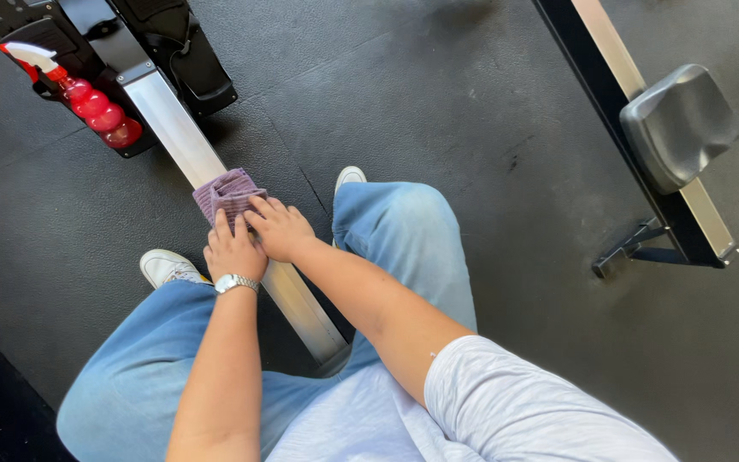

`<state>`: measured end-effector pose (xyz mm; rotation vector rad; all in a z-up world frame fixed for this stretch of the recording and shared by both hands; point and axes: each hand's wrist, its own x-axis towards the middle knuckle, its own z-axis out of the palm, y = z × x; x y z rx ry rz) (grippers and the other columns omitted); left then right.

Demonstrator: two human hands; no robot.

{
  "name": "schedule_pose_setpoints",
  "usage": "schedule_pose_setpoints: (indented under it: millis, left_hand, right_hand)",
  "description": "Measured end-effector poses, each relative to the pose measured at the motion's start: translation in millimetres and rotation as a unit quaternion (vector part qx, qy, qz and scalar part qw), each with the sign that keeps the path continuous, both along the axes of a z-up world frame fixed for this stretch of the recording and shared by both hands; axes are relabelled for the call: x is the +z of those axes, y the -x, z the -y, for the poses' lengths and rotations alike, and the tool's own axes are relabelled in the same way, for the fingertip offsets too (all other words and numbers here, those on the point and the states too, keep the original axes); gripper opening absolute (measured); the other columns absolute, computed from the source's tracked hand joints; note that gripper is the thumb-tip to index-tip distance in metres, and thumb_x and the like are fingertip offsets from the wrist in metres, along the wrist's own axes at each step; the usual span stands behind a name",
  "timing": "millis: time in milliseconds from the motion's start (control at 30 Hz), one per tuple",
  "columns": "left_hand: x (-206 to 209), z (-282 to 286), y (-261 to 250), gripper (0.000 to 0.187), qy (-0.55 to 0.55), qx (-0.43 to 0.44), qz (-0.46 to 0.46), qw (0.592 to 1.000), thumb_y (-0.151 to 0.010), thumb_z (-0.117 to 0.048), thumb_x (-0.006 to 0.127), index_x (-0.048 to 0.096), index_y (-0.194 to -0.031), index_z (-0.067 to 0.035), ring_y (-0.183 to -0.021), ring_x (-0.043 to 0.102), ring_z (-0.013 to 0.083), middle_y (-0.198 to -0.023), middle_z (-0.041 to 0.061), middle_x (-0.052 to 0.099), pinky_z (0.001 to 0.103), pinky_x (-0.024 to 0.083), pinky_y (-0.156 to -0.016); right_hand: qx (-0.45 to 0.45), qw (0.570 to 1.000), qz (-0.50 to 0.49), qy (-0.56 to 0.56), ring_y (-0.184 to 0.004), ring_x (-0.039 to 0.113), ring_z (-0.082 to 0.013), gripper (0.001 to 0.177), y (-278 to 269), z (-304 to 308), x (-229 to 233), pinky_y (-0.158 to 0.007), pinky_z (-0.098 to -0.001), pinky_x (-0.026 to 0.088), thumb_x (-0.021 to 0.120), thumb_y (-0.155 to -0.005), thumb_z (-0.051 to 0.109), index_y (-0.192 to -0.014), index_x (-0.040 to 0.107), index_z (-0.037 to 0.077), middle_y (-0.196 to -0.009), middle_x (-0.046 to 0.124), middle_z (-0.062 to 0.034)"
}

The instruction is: The person wipes the rail of a rowing machine using a purple cloth, moving it back and forth along the length of the metal rail while seated on the machine's seat.

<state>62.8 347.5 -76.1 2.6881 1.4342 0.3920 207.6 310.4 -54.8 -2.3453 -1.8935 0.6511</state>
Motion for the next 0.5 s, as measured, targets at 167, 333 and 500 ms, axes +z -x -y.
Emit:
schedule_pose_setpoints:
  millis: [167, 333, 500]
  left_hand:
    - [-25, -46, 14, 0.075, 0.255, -0.004, -0.176, 0.951, -0.104, -0.047, 0.059, 0.046, -0.176, -0.026, -0.157, 0.050, 0.0305, -0.185, -0.006, 0.039, 0.056, 0.043, -0.121]
    - [-35, -68, 12, 0.071, 0.189, 0.009, -0.121, 0.974, -0.101, -0.042, 0.065, 0.052, -0.169, -0.024, -0.147, 0.056, 0.0343, -0.172, -0.001, 0.050, 0.057, 0.047, -0.115]
    - [-9, -91, -8, 0.076, 0.199, 0.025, -0.096, 0.975, -0.104, -0.031, 0.068, 0.047, -0.176, -0.018, -0.131, 0.068, 0.0485, -0.183, 0.014, 0.031, 0.061, 0.062, -0.101]
  right_hand:
    - [0.066, 0.992, 0.000, 0.109, -0.166, 0.043, -0.0359, 0.060, -3, -34, -14, -0.119, -0.0590, 0.054, 0.058, -0.106, 0.036, -0.165, 0.055, 0.030, -0.180, 0.043, 0.0025]
    - [0.059, 0.993, 0.029, 0.098, -0.172, 0.033, -0.0357, 0.068, -9, -55, -8, -0.123, -0.0578, 0.051, 0.061, -0.104, 0.033, -0.170, 0.050, 0.028, -0.183, 0.039, -0.0016]
    - [0.070, 0.988, 0.024, 0.133, -0.174, 0.026, -0.0364, 0.065, -27, -78, -8, -0.125, -0.0604, 0.047, 0.059, -0.103, 0.031, -0.169, 0.054, 0.032, -0.188, 0.031, 0.0002]
